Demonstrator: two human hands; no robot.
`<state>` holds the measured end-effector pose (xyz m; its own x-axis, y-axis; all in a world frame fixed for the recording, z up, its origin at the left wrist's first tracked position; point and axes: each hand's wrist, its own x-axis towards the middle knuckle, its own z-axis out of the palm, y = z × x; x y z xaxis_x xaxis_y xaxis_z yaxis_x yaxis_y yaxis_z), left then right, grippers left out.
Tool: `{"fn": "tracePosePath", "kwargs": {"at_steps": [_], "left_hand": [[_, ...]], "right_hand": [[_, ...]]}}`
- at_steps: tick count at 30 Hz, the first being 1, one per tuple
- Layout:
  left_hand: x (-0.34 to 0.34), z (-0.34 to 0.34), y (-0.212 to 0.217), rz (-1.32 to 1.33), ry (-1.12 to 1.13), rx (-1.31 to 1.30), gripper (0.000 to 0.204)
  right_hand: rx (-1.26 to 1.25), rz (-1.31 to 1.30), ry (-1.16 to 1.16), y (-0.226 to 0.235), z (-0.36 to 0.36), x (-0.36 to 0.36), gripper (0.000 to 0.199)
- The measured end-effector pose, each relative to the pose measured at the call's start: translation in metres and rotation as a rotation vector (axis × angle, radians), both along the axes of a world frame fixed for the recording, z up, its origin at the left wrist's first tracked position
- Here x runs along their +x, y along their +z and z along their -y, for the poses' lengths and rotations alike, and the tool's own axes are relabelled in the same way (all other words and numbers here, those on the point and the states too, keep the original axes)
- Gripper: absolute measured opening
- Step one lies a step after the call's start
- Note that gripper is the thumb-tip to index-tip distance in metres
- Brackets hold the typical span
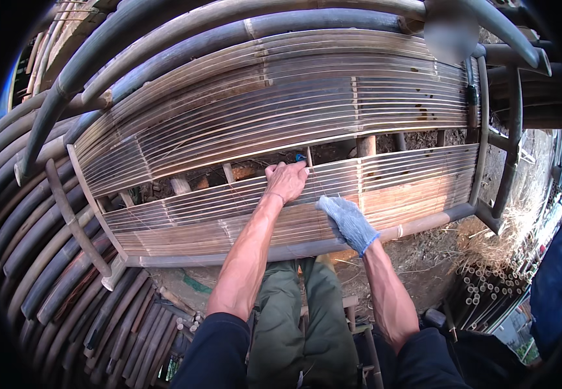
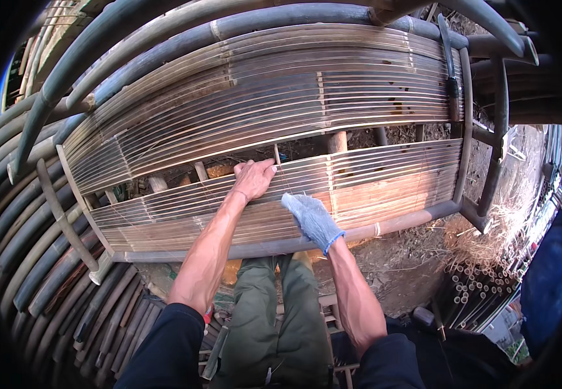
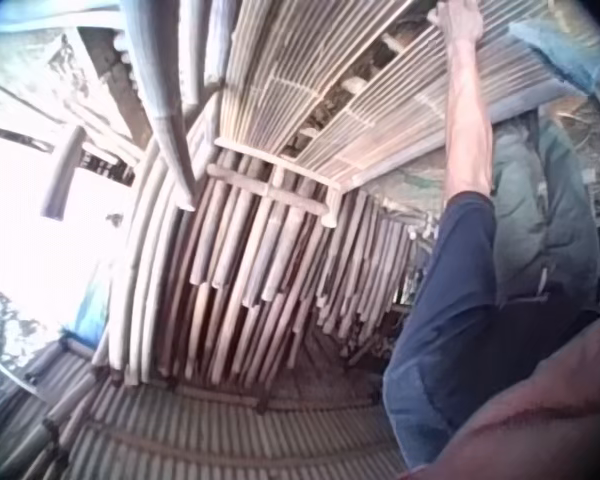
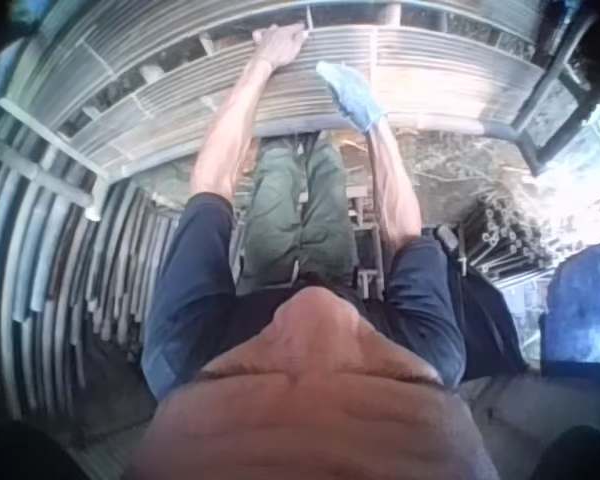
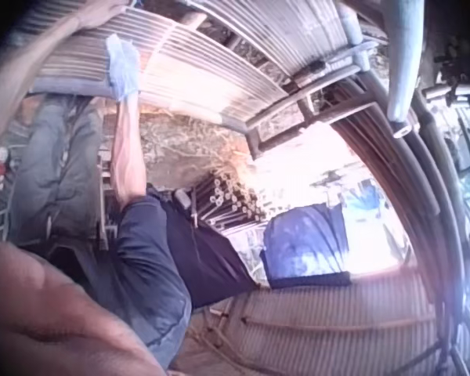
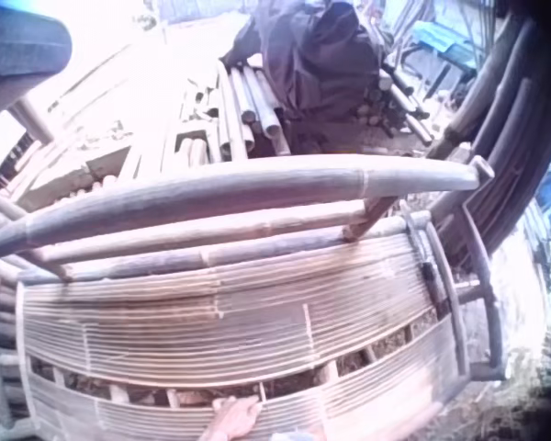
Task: The person weaves thin bamboo strips into a larger bamboo frame using both hands. They interlace the strips through the vertical supports and occasionally use a wooden tool to press the woven section tight.
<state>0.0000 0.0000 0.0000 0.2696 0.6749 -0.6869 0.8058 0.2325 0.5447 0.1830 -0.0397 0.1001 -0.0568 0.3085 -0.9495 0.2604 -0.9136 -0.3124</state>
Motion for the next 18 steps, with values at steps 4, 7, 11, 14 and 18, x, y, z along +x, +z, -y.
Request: {"fn": "tracePosePath", "kwargs": {"at_steps": [4,7,11,14,18], "left_hand": [[-0.004,-0.036,-0.006,-0.001,0.002,0.027,0.033],[0.001,-0.014,0.005,0.008,0.005,-0.067,0.034],[-0.004,-0.011,0.005,-0.012,0.011,-0.068,0.034],[0.003,-0.009,0.003,0.007,0.008,-0.039,0.034],[-0.005,-0.009,-0.002,0.009,0.027,-0.015,0.033]], "right_hand": [[0.867,0.192,0.244,0.053,-0.077,0.013,0.027],[0.740,-0.884,-0.658,0.081,-0.099,0.033,0.041],[0.665,0.470,0.516,0.031,-0.064,0.065,0.053],[0.498,0.359,1.056,0.009,0.039,0.029,0.027],[1.182,0.199,0.947,0.016,0.040,-0.040,0.025]]}}
